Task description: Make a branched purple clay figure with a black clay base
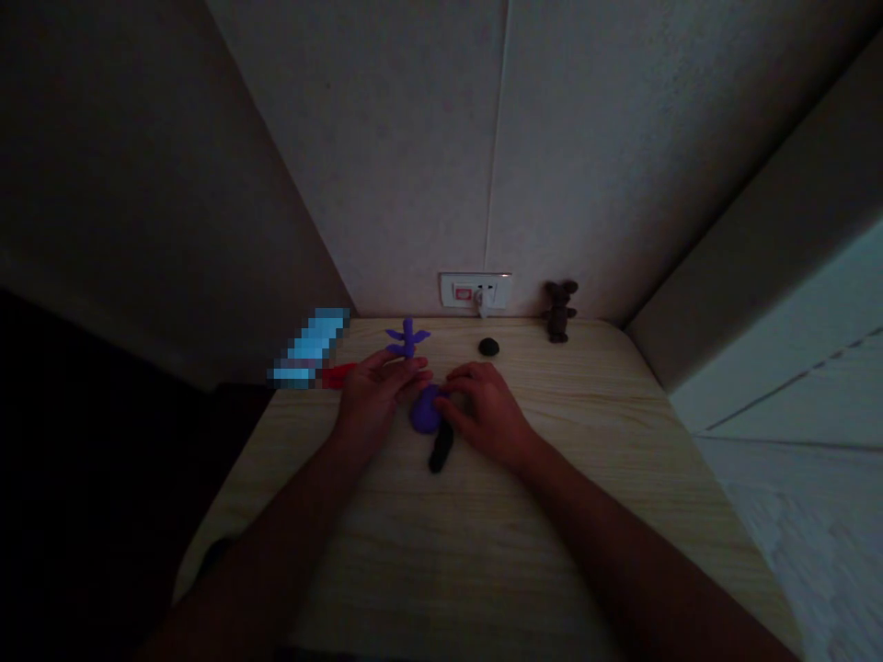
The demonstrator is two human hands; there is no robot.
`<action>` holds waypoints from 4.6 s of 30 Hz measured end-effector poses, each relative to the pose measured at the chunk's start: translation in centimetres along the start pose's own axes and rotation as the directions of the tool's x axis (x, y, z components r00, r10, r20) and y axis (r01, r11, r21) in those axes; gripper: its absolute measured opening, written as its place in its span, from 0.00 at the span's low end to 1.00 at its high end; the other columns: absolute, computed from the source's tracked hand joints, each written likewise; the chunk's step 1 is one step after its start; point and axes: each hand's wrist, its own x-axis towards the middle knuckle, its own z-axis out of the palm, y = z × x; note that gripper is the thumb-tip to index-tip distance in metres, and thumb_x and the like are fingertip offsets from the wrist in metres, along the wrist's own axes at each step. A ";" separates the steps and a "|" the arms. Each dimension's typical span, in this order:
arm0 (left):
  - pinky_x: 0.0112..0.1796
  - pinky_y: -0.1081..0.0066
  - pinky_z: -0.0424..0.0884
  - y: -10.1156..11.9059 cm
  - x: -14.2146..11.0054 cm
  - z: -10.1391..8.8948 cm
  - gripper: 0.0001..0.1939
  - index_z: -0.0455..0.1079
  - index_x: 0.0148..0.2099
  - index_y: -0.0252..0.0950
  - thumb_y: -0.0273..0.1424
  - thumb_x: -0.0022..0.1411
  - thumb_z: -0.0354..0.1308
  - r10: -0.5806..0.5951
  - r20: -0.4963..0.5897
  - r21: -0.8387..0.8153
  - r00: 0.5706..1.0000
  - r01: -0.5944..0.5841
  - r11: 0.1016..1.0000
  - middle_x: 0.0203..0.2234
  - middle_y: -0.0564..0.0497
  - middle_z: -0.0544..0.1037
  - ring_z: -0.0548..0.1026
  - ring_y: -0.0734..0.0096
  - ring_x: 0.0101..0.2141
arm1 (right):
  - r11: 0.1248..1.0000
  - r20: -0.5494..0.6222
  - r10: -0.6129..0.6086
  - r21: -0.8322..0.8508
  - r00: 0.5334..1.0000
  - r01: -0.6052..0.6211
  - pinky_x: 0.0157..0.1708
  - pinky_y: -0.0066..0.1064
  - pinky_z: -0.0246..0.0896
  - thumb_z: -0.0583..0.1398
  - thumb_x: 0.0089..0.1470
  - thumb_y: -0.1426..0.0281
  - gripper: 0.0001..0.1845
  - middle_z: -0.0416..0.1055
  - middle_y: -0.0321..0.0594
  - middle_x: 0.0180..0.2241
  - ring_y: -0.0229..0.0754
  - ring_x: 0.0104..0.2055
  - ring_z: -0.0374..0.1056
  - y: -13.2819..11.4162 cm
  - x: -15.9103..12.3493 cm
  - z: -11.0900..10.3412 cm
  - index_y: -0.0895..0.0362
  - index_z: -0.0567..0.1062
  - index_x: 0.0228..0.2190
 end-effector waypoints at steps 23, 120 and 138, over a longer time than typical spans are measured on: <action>0.29 0.64 0.82 -0.5 0.2 -0.4 0.30 0.56 0.44 0.43 0.36 0.50 0.76 0.090 -0.078 0.148 0.993 -0.078 0.986 0.29 0.53 0.85 0.85 0.58 0.27 | 0.511 0.121 0.541 0.739 0.832 -0.439 0.32 0.31 0.73 0.79 0.39 0.60 0.20 0.83 0.39 0.30 0.38 0.28 0.75 -0.6 0.7 -1.1 0.56 0.85 0.33; 0.46 0.64 0.81 -1.7 -0.8 -0.8 0.25 0.76 0.54 0.41 0.32 0.55 0.76 0.330 0.338 0.405 0.881 -0.453 0.794 0.38 0.50 0.84 0.84 0.64 0.42 | 0.356 0.126 0.532 0.863 0.837 -0.357 0.30 0.27 0.73 0.80 0.39 0.58 0.19 0.84 0.37 0.28 0.35 0.26 0.75 -1.8 0.2 -0.1 0.53 0.87 0.34; 0.42 0.65 0.84 -1.4 -0.9 -0.5 0.18 0.77 0.49 0.37 0.28 0.57 0.72 0.255 0.349 0.385 0.902 -0.386 0.839 0.38 0.48 0.85 0.86 0.62 0.40 | 0.483 0.177 0.472 0.767 0.864 -0.421 0.31 0.29 0.70 0.78 0.42 0.56 0.18 0.82 0.38 0.26 0.36 0.27 0.73 -1.1 0.1 -1.0 0.56 0.86 0.29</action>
